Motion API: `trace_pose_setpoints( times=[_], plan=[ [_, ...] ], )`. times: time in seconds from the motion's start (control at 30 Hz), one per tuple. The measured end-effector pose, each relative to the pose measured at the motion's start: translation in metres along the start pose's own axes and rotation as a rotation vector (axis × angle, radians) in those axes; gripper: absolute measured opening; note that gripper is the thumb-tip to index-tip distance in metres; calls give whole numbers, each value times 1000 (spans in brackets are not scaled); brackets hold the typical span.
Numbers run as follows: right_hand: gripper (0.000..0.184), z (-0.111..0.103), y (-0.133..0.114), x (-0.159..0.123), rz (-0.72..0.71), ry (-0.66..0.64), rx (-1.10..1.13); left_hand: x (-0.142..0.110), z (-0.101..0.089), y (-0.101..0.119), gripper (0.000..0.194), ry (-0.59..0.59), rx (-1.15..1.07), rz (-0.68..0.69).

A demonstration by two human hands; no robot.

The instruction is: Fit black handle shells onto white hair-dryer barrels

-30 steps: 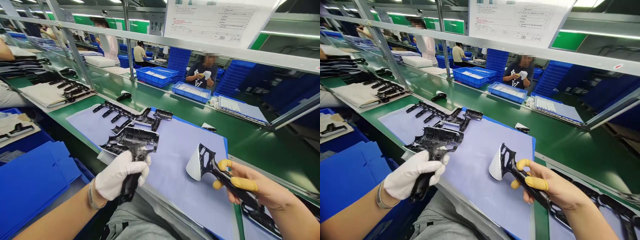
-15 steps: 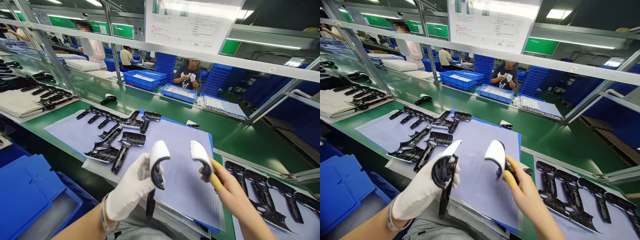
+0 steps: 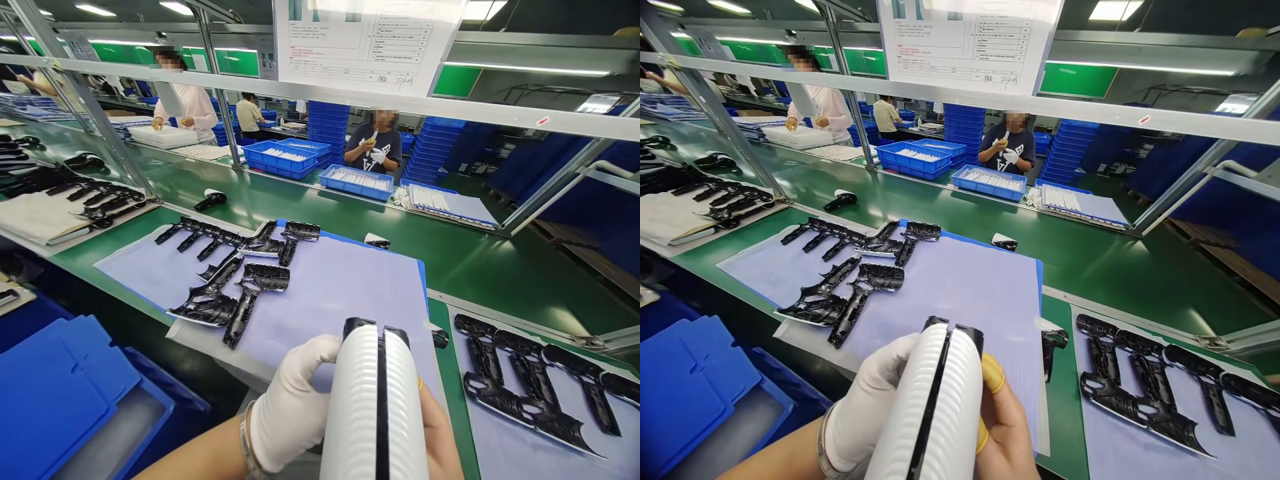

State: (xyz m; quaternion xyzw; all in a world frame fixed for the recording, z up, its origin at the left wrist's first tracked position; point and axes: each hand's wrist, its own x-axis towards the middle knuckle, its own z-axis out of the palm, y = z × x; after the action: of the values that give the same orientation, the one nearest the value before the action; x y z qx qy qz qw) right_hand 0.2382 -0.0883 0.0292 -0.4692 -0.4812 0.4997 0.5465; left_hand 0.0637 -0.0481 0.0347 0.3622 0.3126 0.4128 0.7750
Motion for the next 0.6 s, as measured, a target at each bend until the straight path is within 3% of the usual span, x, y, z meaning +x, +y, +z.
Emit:
trace_pose_setpoints(
  times=[0.13, 0.3, 0.43, 0.6],
  plan=[
    [42, -5, 15, 3, -109, -54, -120, 1, 1, -1, 35, 70, 26, 38],
    [46, -5, 22, 2, -99, -41, -176, 1, 1, -1, 39, 61, 21, 16],
    [45, -6, 17, -1, -11, -44, -182, 0, 1, 3, 40, 62, 35, 24],
    [35, 0, 3, 5, -72, -131, -129, -1, 3, 11, 38, 60, 50, 1]
  ],
)
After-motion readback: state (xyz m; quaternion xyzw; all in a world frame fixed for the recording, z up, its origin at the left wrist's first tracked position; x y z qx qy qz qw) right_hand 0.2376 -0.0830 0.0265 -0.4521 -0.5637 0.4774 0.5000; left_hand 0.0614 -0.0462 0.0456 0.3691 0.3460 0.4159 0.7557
